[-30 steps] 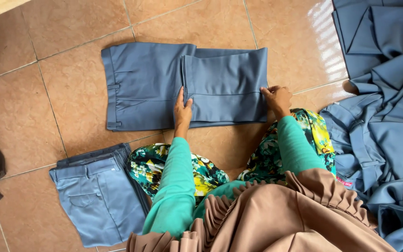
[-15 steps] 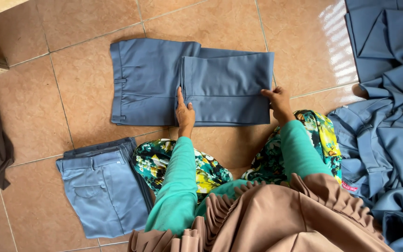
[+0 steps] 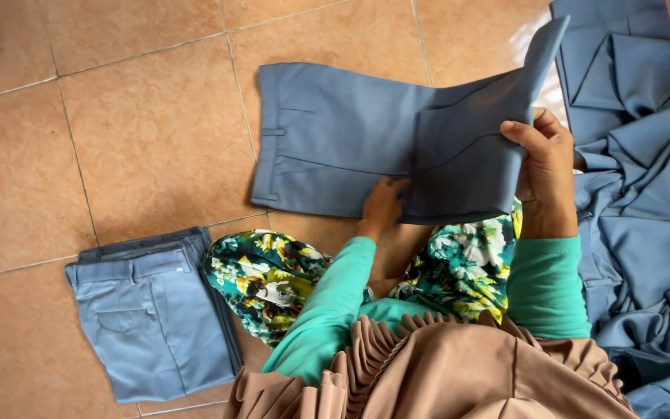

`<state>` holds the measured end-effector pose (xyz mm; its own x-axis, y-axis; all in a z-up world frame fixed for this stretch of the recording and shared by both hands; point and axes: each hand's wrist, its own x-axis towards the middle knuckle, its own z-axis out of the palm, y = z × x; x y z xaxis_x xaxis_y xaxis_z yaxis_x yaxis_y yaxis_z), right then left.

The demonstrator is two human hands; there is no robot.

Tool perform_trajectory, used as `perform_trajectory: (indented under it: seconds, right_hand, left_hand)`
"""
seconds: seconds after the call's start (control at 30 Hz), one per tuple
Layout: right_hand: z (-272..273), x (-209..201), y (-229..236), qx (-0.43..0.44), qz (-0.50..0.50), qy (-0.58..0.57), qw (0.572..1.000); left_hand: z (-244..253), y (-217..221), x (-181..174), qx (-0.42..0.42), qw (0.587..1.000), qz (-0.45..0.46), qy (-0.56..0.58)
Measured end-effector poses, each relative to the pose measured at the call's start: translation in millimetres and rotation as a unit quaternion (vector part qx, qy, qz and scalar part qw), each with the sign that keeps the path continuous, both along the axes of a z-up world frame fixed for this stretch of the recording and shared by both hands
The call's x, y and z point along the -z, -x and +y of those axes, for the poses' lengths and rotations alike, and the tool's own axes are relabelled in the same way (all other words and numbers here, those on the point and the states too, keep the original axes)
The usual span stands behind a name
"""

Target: Folding blue trousers and stacking them on the floor.

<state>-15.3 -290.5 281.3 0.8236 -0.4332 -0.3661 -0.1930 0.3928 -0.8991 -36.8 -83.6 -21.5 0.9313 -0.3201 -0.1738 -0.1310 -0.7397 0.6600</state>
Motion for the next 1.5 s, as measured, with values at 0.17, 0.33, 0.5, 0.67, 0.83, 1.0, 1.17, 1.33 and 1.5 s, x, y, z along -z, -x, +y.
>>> perform_trajectory:
  seconds: [0.17,0.33,0.5,0.67,0.83,1.0,1.17,1.33,1.5]
  right_hand:
    - [60,38,-35,-0.047,-0.005,0.058,0.997]
    - [154,62,-42,-0.249,-0.022,0.006,0.968]
    - [140,170,-12,-0.328,0.067,0.263,0.905]
    - [115,242,53,-0.302,0.04,0.615,0.728]
    - [134,224,75,-0.357,0.092,0.65,0.664]
    - [135,224,80,-0.436,0.125,0.669,0.588]
    - [123,243,80,-0.428,0.174,0.722,0.515]
    - [95,245,69,-0.433,0.193,0.72,0.508]
    - [81,253,80,-0.452,0.208,0.703,0.509]
  left_hand:
    - [19,8,33,-0.115,0.959,0.158,0.204]
    - [177,-32,73,-0.29,0.569,0.383,0.668]
    - [228,-56,21,-0.458,0.661,0.343,0.486]
    - [226,-60,41,-0.277,0.95,0.12,0.082]
    - [244,-74,37,-0.308,0.949,0.065,-0.025]
    - [250,-65,52,-0.337,0.921,0.098,-0.167]
    - [236,-60,34,-0.302,0.928,0.209,-0.054]
    - [211,-34,50,-0.316,0.91,0.269,-0.002]
    - [167,9,-40,-0.421,0.78,0.38,0.265]
